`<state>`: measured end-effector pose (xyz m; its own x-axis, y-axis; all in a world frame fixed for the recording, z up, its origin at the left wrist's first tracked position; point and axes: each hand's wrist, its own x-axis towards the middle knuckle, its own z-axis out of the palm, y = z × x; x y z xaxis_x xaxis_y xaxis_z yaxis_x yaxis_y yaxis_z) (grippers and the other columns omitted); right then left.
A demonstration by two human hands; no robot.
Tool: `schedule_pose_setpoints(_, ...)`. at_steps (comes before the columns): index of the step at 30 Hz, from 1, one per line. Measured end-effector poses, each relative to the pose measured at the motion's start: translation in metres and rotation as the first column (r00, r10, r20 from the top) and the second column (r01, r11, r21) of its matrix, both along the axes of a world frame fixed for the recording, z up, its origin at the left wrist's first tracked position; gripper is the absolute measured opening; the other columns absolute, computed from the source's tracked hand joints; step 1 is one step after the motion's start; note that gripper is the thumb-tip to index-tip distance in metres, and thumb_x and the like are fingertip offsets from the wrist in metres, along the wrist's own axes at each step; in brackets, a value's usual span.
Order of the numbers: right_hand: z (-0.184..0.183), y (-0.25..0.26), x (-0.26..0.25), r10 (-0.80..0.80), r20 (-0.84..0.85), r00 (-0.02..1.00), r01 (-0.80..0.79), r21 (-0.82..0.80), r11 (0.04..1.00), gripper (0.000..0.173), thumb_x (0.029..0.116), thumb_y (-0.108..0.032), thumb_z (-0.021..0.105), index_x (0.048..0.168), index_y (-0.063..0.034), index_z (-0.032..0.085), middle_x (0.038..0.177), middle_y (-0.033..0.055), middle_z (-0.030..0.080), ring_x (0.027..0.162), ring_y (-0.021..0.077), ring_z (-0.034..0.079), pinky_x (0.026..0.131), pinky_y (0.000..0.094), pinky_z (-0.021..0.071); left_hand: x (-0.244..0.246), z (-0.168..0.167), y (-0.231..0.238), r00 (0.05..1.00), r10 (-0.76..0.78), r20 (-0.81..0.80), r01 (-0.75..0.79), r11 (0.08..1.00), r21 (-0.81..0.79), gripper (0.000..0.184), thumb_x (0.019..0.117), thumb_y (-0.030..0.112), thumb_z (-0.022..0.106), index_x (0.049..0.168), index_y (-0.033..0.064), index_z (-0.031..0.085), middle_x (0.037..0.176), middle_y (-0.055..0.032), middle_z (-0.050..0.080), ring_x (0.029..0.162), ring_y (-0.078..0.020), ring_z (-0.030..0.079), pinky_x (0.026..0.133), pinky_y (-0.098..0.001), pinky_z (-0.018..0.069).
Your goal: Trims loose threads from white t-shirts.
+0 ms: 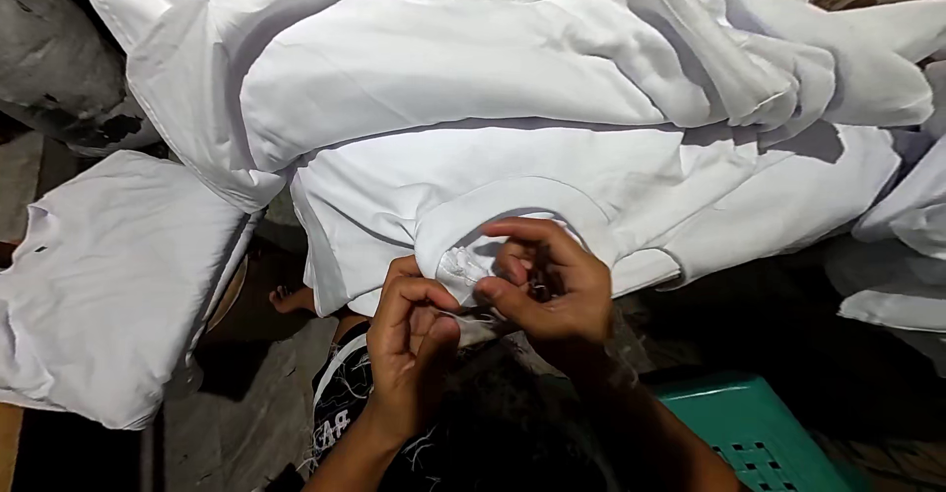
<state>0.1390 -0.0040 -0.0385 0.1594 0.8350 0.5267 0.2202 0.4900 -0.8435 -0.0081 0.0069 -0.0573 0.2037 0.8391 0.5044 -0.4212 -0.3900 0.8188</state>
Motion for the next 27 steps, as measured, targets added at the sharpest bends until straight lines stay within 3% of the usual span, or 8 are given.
schedule_pose_setpoints(2, 0.002, 0.003, -0.005, 0.01, 0.058, 0.998, -0.013, 0.04, 0.999, 0.031, 0.0858, -0.014, 0.075, 0.109, 0.0049, 0.069, 0.074, -0.0061, 0.055, 0.065, -0.0119, 0.044, 0.059, 0.0026, 0.0365, 0.001, 0.002, -0.001, 0.999, -0.029, 0.041, 0.03, 0.999, -0.027, 0.019, 0.1032, 0.024, 0.058, 0.121, 0.025, 0.065, 0.115, 0.0173, 0.062, 0.106, 0.0068, 0.06, 0.091, -0.0131, 0.0519)
schedule_pose_setpoints(5, -0.001, -0.002, -0.009, -0.241, 0.335, 0.911, 0.147, 0.282, 0.948, 0.022, 0.0919, -0.022, 0.072, 0.094, 0.0005, 0.071, 0.069, 0.0044, 0.053, 0.062, 0.0006, 0.046, 0.058, 0.0086, 0.0352, -0.002, 0.004, -0.003, 0.997, -0.039, 0.067, 0.043, 0.997, -0.062, 0.024, 0.102, 0.016, 0.059, 0.125, 0.0212, 0.063, 0.119, 0.013, 0.064, 0.104, 0.0025, 0.065, 0.091, -0.0179, 0.0562)
schedule_pose_setpoints(10, -0.009, -0.001, -0.013, -0.509, 0.517, 0.688, 0.295, 0.442, 0.847, 0.023, 0.0995, -0.015, 0.057, 0.081, -0.005, 0.067, 0.06, 0.005, 0.053, 0.053, 0.0114, 0.047, 0.052, 0.0203, 0.035, 0.003, 0.001, -0.006, 1.0, 0.015, 0.01, -0.014, 0.998, -0.059, 0.024, 0.1006, 0.014, 0.061, 0.123, 0.0197, 0.065, 0.117, 0.0138, 0.063, 0.109, 0.0023, 0.063, 0.095, -0.0188, 0.0544)
schedule_pose_setpoints(14, -0.005, -0.02, -0.01, -0.291, 0.508, 0.811, 0.122, 0.339, 0.933, 0.023, 0.1102, -0.024, 0.041, 0.097, -0.0097, 0.054, 0.075, 0.0035, 0.049, 0.062, 0.011, 0.048, 0.057, 0.0188, 0.0402, 0.004, 0.002, -0.004, 0.993, 0.112, -0.032, -0.112, 0.994, 0.001, 0.029, 0.0944, 0.007, 0.068, 0.121, 0.0191, 0.066, 0.115, 0.0137, 0.063, 0.107, 0.0029, 0.062, 0.093, -0.0183, 0.0554)
schedule_pose_setpoints(17, -0.003, -0.039, -0.011, -0.188, 0.539, 0.821, -0.001, 0.331, 0.944, 0.016, 0.1094, -0.02, 0.04, 0.1, -0.0123, 0.051, 0.082, 0.0027, 0.051, 0.067, 0.0097, 0.049, 0.062, 0.0168, 0.0412, 0.004, -0.002, 0.002, 0.973, 0.208, -0.097, -0.201, 0.976, 0.083, 0.03, 0.0888, 0.008, 0.076, 0.116, 0.0191, 0.071, 0.11, 0.0113, 0.062, 0.101, 0.0039, 0.062, 0.088, -0.0156, 0.056)
schedule_pose_setpoints(21, -0.01, -0.037, 0.002, -0.222, 0.556, 0.801, 0.079, 0.268, 0.96, 0.016, 0.1091, -0.025, 0.044, 0.103, -0.0127, 0.053, 0.078, 0.0032, 0.05, 0.061, 0.0121, 0.047, 0.055, 0.0214, 0.0384, 0.006, -0.006, 0.008, 0.972, 0.23, -0.058, -0.223, 0.969, 0.104, 0.004, 0.0921, 0.018, 0.075, 0.095, 0.0167, 0.077, 0.103, 0.0111, 0.064, 0.095, 0.0059, 0.062, 0.082, -0.0111, 0.0547)
schedule_pose_setpoints(24, -0.017, -0.028, 0.013, -0.288, 0.573, 0.767, 0.199, 0.214, 0.956, 0.04, 0.1058, -0.047, 0.05, 0.105, -0.0075, 0.053, 0.079, 0.0074, 0.056, 0.064, 0.0131, 0.053, 0.057, 0.0225, 0.042, -0.005, 0.001, 0.004, 0.99, 0.116, -0.082, -0.11, 0.991, 0.071, 0.007, 0.096, 0.026, 0.07, 0.098, 0.0225, 0.075, 0.113, 0.0154, 0.063, 0.104, 0.0074, 0.059, 0.088, -0.01, 0.0508)
schedule_pose_setpoints(27, -0.019, -0.021, 0.009, -0.346, 0.601, 0.721, 0.209, 0.287, 0.935, 0.034, 0.1066, -0.036, 0.049, 0.1, -0.005, 0.062, 0.08, 0.0106, 0.066, 0.069, 0.0186, 0.061, 0.063, 0.0279, 0.0471, -0.011, 0.003, -0.001, 0.975, 0.103, -0.198, -0.082, 0.991, 0.11, 0.009, 0.0991, 0.03, 0.066, 0.099, 0.0241, 0.073, 0.12, 0.0171, 0.059, 0.108, 0.0095, 0.055, 0.091, -0.0086, 0.0467)
